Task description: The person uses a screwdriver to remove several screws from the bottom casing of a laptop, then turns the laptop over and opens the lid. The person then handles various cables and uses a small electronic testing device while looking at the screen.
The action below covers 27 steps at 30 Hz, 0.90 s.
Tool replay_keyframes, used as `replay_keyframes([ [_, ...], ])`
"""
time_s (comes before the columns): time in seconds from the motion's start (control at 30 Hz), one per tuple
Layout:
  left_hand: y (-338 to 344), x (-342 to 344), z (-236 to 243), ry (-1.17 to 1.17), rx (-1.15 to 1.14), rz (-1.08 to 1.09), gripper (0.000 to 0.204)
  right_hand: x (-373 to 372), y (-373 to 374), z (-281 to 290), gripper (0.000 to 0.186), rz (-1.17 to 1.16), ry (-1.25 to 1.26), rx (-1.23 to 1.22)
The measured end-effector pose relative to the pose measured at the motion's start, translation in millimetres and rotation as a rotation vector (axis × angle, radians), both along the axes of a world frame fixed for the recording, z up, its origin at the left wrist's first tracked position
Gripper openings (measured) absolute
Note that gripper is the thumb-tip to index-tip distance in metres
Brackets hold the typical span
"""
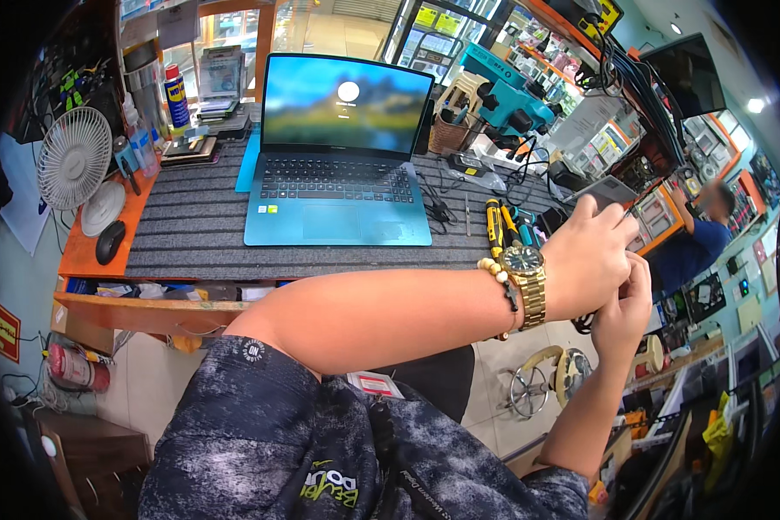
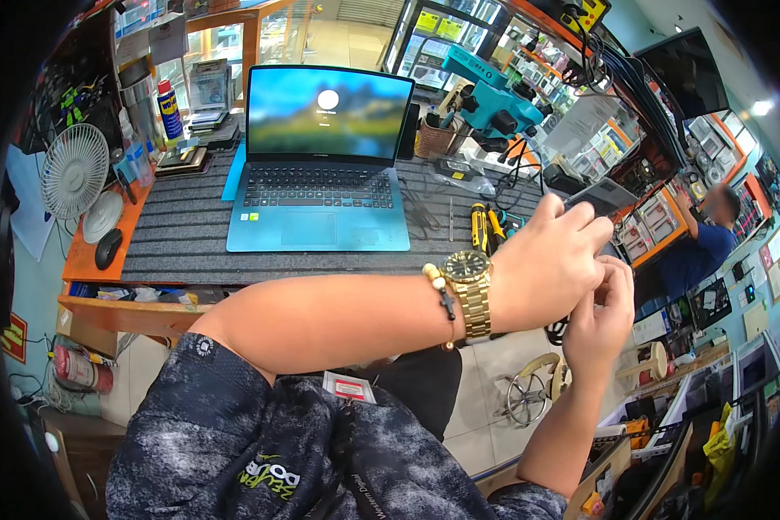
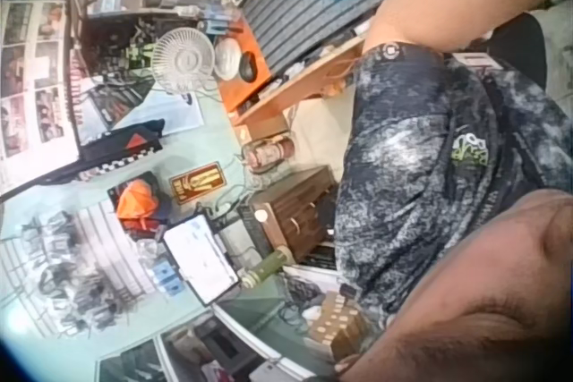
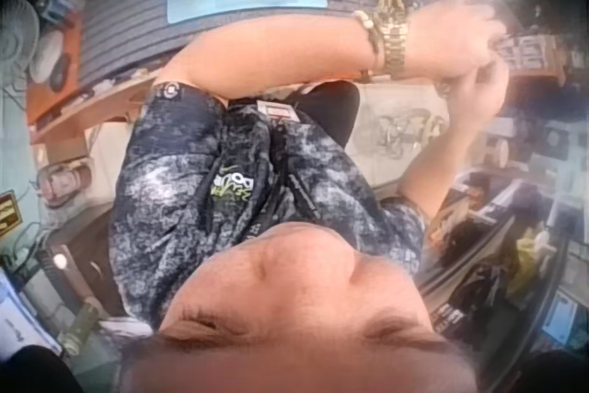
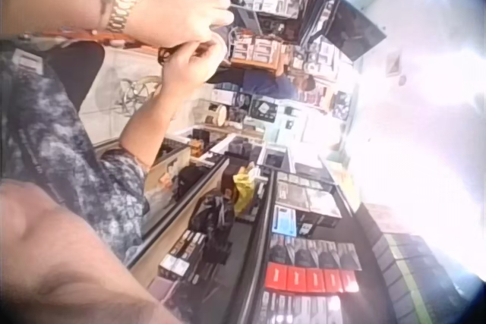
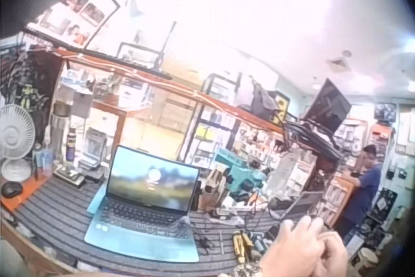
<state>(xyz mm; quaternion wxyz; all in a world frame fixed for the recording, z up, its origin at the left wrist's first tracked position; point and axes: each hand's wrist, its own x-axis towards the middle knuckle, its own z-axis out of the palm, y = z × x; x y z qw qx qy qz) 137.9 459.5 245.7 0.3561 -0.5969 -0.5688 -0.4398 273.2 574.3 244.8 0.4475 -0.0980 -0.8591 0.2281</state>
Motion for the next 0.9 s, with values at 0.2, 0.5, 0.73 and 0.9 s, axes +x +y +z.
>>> replay_keyframes([
  [0.2, 5.9, -12.0, -3.8, -0.451, -0.045, -0.37, 0.009, 8.8, -0.8, 12.4, 0.008, -0.002, -0.067, 0.04],
  [0.5, -6.7, -8.8, 5.2, -0.345, -0.232, -0.377, 0.009, 19.0, -26.1, 49.3, 0.007, 0.083, -0.248, 0.136],
  [0.73, -22.1, -1.7, 21.2, -0.307, -0.384, -0.263, 0.01, 23.7, 3.5, 40.6, 0.02, 0.301, -0.379, -0.329],
  [0.9, -26.1, -15.1, 28.5, -0.362, -0.39, -0.412, 0.007, 26.3, 20.1, 26.7, 0.011, 0.43, -0.29, -0.288],
])
